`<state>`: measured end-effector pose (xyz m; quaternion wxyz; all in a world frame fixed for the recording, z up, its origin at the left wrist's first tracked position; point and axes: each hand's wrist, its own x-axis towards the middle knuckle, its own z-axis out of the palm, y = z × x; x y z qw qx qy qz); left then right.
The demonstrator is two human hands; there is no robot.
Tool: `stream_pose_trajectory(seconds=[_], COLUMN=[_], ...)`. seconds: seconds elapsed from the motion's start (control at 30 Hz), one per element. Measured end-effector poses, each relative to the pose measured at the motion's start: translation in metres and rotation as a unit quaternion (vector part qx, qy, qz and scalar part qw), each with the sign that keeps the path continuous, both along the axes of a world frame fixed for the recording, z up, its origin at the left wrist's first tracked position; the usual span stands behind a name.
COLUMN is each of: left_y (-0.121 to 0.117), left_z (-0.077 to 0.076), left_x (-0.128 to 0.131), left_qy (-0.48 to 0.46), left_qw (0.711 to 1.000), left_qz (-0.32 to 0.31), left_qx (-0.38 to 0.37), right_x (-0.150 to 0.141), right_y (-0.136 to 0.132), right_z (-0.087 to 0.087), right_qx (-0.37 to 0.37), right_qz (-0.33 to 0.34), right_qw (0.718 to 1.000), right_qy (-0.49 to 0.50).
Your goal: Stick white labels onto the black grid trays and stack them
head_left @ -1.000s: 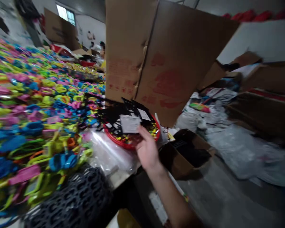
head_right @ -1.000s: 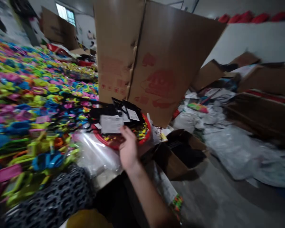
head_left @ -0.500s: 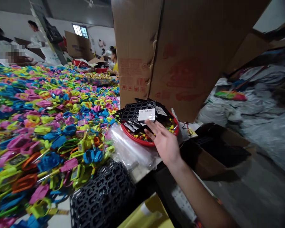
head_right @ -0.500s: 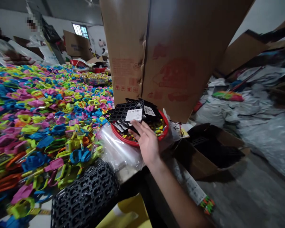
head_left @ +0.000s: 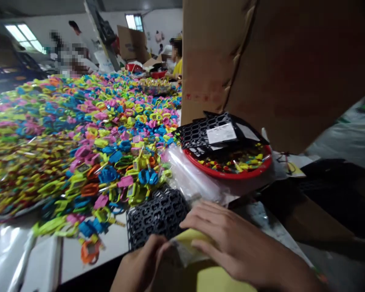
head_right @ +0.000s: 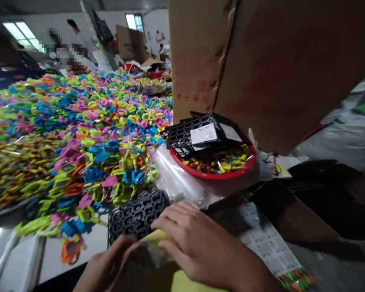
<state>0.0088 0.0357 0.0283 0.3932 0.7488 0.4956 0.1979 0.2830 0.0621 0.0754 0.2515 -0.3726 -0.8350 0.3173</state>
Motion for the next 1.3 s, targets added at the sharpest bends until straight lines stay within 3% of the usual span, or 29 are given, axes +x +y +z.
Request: stream_pose_trajectory(seconds=[0.07, 0.13, 0.23, 0.3, 0.37, 0.43, 0.5, 0.63, 0.8, 0.9, 0.97, 1.1, 1.2, 1.3], left_y=[0.001, 0.003, 0.004, 0.001, -0.003, -0.006, -0.006, -0.006, -0.013, -0.019, -0.022, -0.025, -0.029, -0.032], left_z=[0.022, 0.039, 0.052, 0.055, 0.057, 0.058, 0.057, 0.054, 0.051, 0.047, 0.04, 0.021, 0.008, 0.003], left_x=[0.004, -0.001, -0.024, -0.041, -0.05, -0.05, -0.044, -0.039, -0.057, -0.067, -0.067, -0.049, -0.033, -0.025], left_qy=[-0.021, -0.029, -0.002, 0.003, -0.001, -0.007, -0.023, -0.043, -0.037, -0.061, -0.095, -0.171, -0.242, -0.304], left_qw=[0.996, 0.994, 0.993, 0.991, 0.99, 0.99, 0.991, 0.991, 0.988, 0.985, 0.975, 0.945, 0.913, 0.881], left_qz=[0.068, 0.068, 0.087, 0.09, 0.086, 0.077, 0.06, 0.034, 0.042, 0.108, 0.16, 0.215, 0.245, 0.275], left_qx=[-0.054, -0.083, -0.085, -0.099, -0.116, -0.117, -0.115, -0.124, -0.142, -0.122, -0.12, -0.176, -0.219, -0.238], right_x=[-0.003, 0.001, 0.019, 0.031, 0.034, 0.025, 0.007, -0.031, -0.03, -0.016, -0.016, -0.051, -0.082, -0.089], right_y=[0.003, 0.009, 0.016, 0.019, 0.019, 0.017, 0.013, 0.004, 0.008, 0.014, 0.012, -0.006, -0.018, -0.021], right_z=[-0.005, -0.01, -0.011, -0.008, -0.005, -0.004, -0.004, -0.013, -0.03, -0.038, -0.042, -0.042, -0.044, -0.05], right_qx=[0.001, -0.041, -0.107, -0.107, -0.033, 0.087, 0.164, 0.159, 0.113, 0.079, 0.102, 0.169, 0.175, 0.172], right_qz=[-0.016, -0.071, -0.198, -0.23, -0.198, -0.137, -0.057, 0.059, 0.044, 0.028, 0.039, 0.05, 0.06, 0.033], right_qw=[0.999, 0.992, 0.963, 0.959, 0.978, 0.987, 0.984, 0.984, 0.992, 0.996, 0.993, 0.984, 0.983, 0.984], right_qy=[0.029, 0.092, 0.15, 0.126, 0.058, -0.014, -0.048, -0.049, -0.023, -0.029, -0.039, -0.037, -0.004, 0.011])
